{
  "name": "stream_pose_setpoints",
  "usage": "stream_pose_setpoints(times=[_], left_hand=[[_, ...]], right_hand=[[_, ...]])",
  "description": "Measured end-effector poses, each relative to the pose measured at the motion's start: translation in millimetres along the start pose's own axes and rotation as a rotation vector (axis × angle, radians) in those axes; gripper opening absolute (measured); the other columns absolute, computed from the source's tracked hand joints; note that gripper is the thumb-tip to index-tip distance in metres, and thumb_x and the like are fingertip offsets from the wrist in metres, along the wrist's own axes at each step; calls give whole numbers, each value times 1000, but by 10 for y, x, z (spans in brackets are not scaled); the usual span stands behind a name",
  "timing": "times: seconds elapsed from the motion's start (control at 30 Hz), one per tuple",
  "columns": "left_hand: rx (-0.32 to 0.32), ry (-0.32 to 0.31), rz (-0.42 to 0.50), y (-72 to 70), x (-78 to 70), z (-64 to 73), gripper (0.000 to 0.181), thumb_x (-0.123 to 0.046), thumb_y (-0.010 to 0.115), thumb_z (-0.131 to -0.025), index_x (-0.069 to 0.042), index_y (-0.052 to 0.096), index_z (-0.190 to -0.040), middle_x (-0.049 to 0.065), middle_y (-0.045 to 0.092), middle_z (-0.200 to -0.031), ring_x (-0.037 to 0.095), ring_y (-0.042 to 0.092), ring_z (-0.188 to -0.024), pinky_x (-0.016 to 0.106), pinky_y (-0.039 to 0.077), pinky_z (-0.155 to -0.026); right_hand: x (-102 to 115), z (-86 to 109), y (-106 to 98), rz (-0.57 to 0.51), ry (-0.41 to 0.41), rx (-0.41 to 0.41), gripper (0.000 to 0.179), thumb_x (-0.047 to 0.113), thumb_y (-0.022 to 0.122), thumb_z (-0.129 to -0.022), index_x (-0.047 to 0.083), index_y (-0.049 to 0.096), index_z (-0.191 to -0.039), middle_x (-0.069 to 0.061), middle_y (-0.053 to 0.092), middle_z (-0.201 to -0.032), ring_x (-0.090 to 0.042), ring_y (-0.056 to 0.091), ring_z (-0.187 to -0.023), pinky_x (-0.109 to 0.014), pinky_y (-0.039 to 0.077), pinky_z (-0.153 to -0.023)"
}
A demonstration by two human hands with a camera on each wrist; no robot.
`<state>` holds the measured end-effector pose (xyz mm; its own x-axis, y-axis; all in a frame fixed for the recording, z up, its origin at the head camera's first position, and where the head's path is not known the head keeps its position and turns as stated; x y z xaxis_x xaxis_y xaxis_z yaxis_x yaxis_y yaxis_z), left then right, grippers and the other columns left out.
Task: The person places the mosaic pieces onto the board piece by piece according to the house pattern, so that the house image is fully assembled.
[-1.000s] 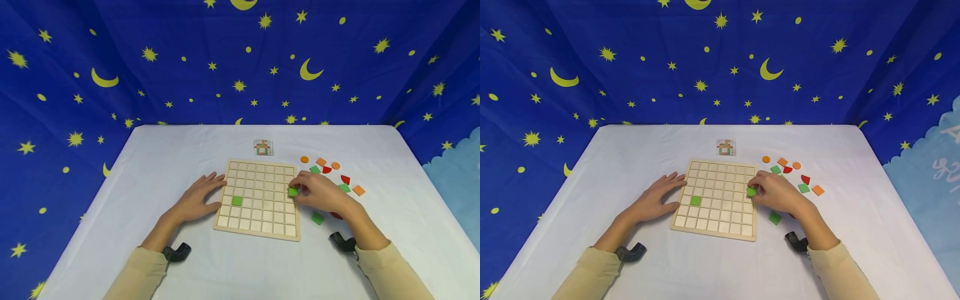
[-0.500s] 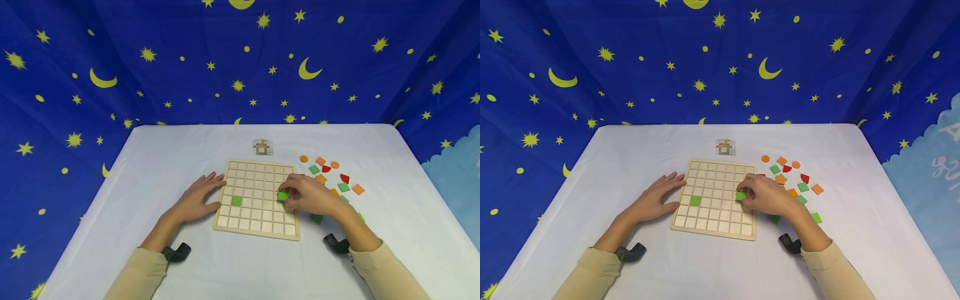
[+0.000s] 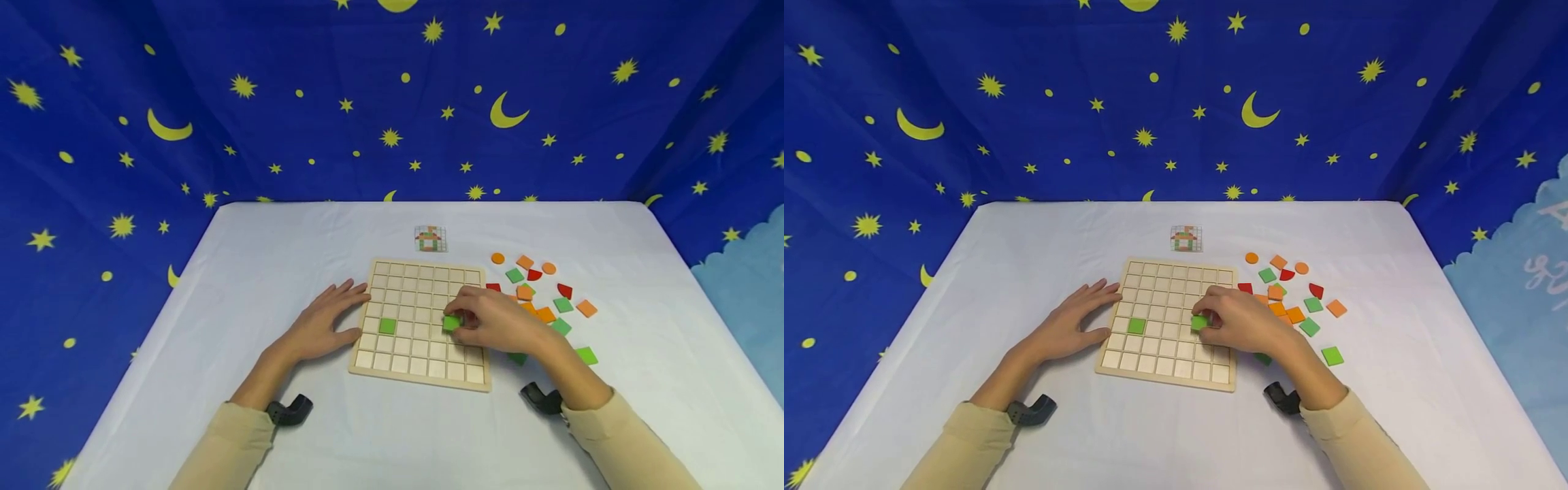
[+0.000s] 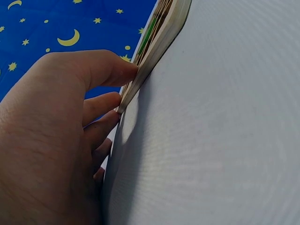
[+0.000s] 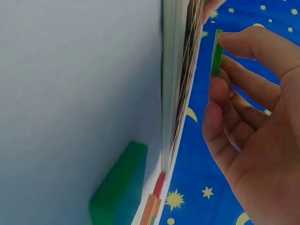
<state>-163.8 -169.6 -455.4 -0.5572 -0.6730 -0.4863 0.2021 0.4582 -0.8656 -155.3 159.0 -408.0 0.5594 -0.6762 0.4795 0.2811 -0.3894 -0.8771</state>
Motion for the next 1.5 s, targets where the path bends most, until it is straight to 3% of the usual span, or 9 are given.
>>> stream_pose_setpoints(times=[0.9, 1.23, 1.5], left_hand=[[-3, 5, 4, -3, 19, 14, 62, -34, 64, -88, -17, 45, -144, -1, 32, -153, 22, 18, -144, 41, 11, -117], [-3, 13, 13, -11, -10, 0, 62, -34, 64, -88, -17, 46, -144, -1, 33, -153, 23, 19, -143, 42, 12, -117], [-4, 14, 3, -3, 10, -6, 61, -35, 63, -88, -18, 45, -144, -2, 33, -153, 22, 19, -143, 41, 12, -117]], right_hand=[[252, -233, 86, 11, -111, -31, 25, 27, 74, -81, 19, 71, -104, 13, 56, -89, -4, 52, -73, -20, 47, -61], [360, -330, 137, 47, -165, 3, 22, 27, 72, -82, 21, 71, -103, 12, 57, -91, -3, 50, -71, -21, 45, -59], [466, -415, 214, 118, -205, 62, 25, 30, 71, -83, 21, 72, -106, 11, 58, -96, -2, 50, -71, -22, 48, -66]])
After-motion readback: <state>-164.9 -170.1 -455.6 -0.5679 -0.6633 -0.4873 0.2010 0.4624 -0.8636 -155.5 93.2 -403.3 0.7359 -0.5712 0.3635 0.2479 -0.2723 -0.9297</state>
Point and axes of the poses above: each hand's wrist, its own z-axis away from the middle knuckle, its own y-axis out of the palm, x = y × z, the point moved 2 cm from there along -z, towards the middle knuckle
